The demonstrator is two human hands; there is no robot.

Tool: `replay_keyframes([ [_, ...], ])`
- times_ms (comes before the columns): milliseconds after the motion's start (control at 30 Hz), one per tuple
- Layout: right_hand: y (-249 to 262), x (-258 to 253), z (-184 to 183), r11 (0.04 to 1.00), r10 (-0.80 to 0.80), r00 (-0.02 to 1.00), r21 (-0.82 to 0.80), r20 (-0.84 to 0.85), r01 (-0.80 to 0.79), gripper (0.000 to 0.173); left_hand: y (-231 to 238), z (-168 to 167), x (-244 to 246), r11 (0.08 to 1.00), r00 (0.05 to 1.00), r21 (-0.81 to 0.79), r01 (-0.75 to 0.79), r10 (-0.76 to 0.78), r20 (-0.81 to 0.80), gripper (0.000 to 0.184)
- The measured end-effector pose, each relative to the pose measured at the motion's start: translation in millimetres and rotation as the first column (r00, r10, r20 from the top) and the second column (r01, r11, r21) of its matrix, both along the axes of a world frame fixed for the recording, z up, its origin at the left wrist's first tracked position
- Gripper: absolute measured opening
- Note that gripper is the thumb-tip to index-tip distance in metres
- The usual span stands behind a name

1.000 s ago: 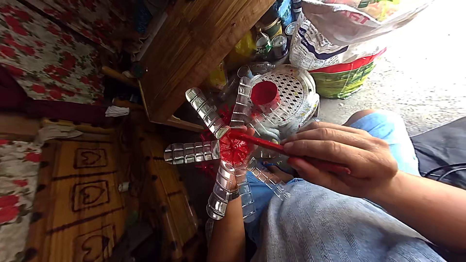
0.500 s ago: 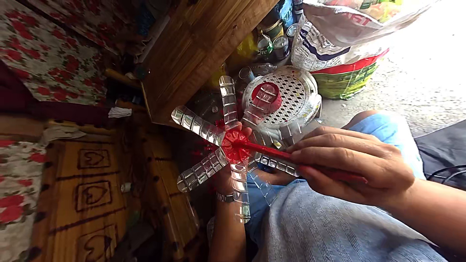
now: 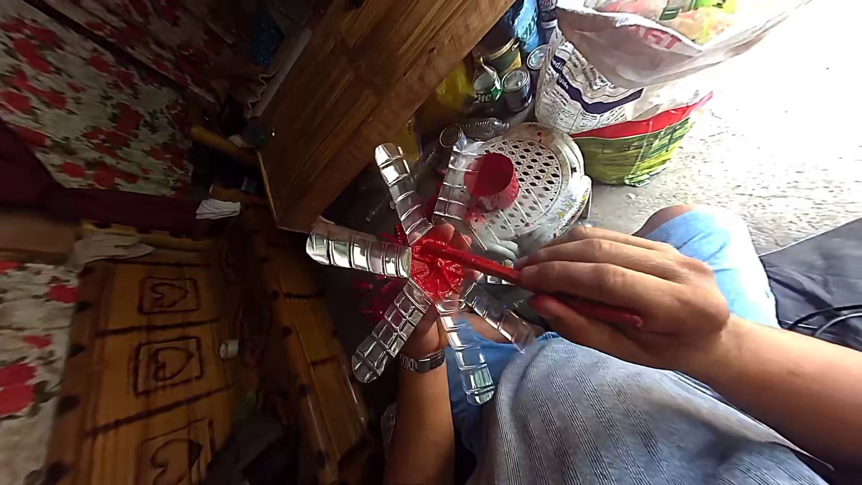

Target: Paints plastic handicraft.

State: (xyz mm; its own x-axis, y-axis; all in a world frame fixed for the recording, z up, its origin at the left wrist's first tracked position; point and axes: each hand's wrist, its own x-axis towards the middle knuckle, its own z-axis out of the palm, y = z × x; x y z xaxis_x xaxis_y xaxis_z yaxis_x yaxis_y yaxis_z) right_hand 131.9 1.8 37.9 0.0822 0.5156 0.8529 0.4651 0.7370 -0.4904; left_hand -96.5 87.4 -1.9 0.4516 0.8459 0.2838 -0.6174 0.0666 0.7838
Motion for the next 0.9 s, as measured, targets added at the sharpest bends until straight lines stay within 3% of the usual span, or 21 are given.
replay_keyframes([
  [133, 0, -1, -6, 0.998, 0.062, 0.998, -0.002, 0.029, -0.062, 0.017, 11, -7, -3, 0.996, 0.995, -0.084, 0.013, -0.005, 0.100, 0.036],
  [267, -1, 2, -3, 0.998, 0.054, 0.998, 0.016, 0.031, -0.055, 0.016, 5, -5, 2, 0.984, 0.989, -0.169, -0.050, 0.072, 0.126, 0.026],
  [367, 3, 2, -1, 1.000, 0.012, 1.000, 0.018, 0.017, -0.013, 0.016, 3, -6, 3, 0.990, 0.993, -0.136, -0.022, 0.037, 0.111, 0.024],
  [433, 4, 0, -4, 1.000, 0.011, 1.000, 0.013, 0.010, -0.012, 0.017, 5, -5, 1, 0.994, 0.994, -0.096, 0.061, -0.052, 0.094, 0.033],
  [567, 0, 1, -4, 0.999, 0.032, 0.999, 0.015, -0.002, -0.032, 0.017, 8, -3, -2, 0.997, 0.997, -0.053, 0.060, -0.057, 0.050, 0.030],
  [667, 1, 1, 0, 1.000, 0.005, 1.000, 0.025, -0.010, -0.004, 0.017, 13, -8, -8, 0.982, 0.998, -0.182, 0.057, -0.053, 0.027, 0.039],
  [733, 4, 0, 0, 1.000, 0.008, 1.000, 0.016, -0.008, -0.008, 0.017, 11, -8, -6, 0.974, 0.998, -0.222, 0.048, -0.036, 0.060, 0.034],
  [900, -1, 1, 1, 0.999, 0.025, 1.000, 0.020, -0.012, -0.025, 0.017, 14, -6, -11, 0.994, 0.994, -0.050, 0.099, -0.101, -0.047, 0.034],
])
